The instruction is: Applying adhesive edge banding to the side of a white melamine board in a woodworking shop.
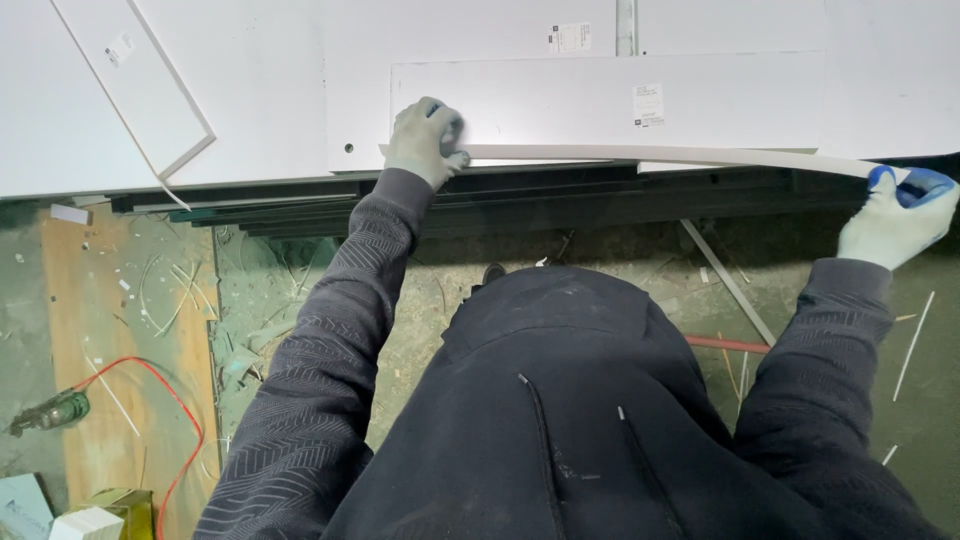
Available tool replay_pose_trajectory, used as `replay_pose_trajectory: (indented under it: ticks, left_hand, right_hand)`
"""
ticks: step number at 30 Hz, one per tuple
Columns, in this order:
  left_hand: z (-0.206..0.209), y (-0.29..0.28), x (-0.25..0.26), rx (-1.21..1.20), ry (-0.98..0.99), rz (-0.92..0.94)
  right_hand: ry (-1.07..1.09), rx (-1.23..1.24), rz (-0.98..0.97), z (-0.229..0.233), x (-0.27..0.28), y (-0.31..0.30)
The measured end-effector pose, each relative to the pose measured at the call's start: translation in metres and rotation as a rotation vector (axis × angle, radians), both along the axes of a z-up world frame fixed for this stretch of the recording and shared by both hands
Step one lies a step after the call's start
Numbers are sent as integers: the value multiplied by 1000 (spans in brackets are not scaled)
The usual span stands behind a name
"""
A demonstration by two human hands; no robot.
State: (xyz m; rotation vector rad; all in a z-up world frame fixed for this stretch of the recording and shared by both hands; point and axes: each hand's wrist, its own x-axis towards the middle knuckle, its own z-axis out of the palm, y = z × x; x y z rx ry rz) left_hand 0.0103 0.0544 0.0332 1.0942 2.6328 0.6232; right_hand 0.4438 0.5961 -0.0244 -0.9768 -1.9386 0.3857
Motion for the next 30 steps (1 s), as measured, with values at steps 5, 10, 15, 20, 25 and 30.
replay_pose_trajectory:
  ticks: [5,10,15,20,25,30]
  left_hand:
    - [11,-7,-5,-52,42,-200]
    - [17,0,-10,-140,-7,-213]
    - [-17,6,-1,137,138,-130]
    - [-20,8,1,127,179,-128]
    - [-5,21,8,3,17,30]
    - [-3,30,11,-31,-28,98]
  right_hand:
    - [-16,27,-16,-5,5,4]
    - [-36,32,-18,-2,2,4]
    - [-34,-7,-36,10,2,-5]
    - [-56,-64,-43,17,1,-13]
    - [-51,-38,-39,16,-2,-9]
    - [-45,-38,-28,16,-4,-8]
